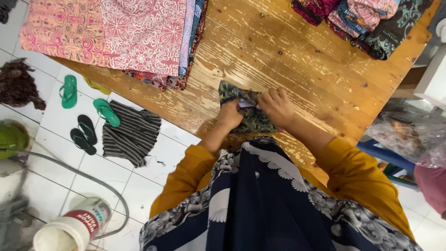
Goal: The person folds several patterned fabric items on a wooden table, smoothing and aligning edges before stacking them. The person then places folded items into clear plastic bags and sets them aside.
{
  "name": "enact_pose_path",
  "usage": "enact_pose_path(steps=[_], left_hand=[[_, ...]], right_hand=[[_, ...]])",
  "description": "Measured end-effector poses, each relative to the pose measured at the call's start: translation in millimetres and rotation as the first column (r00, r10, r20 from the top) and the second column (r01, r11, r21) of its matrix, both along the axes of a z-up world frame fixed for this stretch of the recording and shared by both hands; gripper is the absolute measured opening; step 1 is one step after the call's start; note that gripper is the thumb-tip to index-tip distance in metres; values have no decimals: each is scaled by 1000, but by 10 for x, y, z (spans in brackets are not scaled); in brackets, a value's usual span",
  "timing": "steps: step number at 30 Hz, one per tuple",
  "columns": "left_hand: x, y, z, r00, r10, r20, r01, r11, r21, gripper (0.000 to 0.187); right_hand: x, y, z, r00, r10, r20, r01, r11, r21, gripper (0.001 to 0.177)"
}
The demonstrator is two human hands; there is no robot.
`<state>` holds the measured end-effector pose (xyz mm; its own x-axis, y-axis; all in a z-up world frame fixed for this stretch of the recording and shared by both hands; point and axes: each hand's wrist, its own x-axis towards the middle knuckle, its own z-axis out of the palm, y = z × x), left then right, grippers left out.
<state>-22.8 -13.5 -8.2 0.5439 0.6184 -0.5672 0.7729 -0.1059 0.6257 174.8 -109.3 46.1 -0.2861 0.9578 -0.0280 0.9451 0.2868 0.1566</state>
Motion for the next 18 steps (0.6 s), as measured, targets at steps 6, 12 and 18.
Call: enact_pose_path(steps=[6, 12, 18], left_hand=[[-411, -436, -353, 435, 885, 168, -312, 323, -894, 44], [-415, -728, -618, 44, 966, 254, -408, 249, -878, 64], [-576, -914, -135, 389, 668, 634, -538, 723, -433, 75]], right_hand=[[-171, -538, 76, 981, -147, -129, 143, 989, -41, 54], [-293, -1211, -281, 935, -195, -297, 166, 979, -120, 66], [-337, -1484, -695, 991, -121, 49, 123, 991, -58, 71]])
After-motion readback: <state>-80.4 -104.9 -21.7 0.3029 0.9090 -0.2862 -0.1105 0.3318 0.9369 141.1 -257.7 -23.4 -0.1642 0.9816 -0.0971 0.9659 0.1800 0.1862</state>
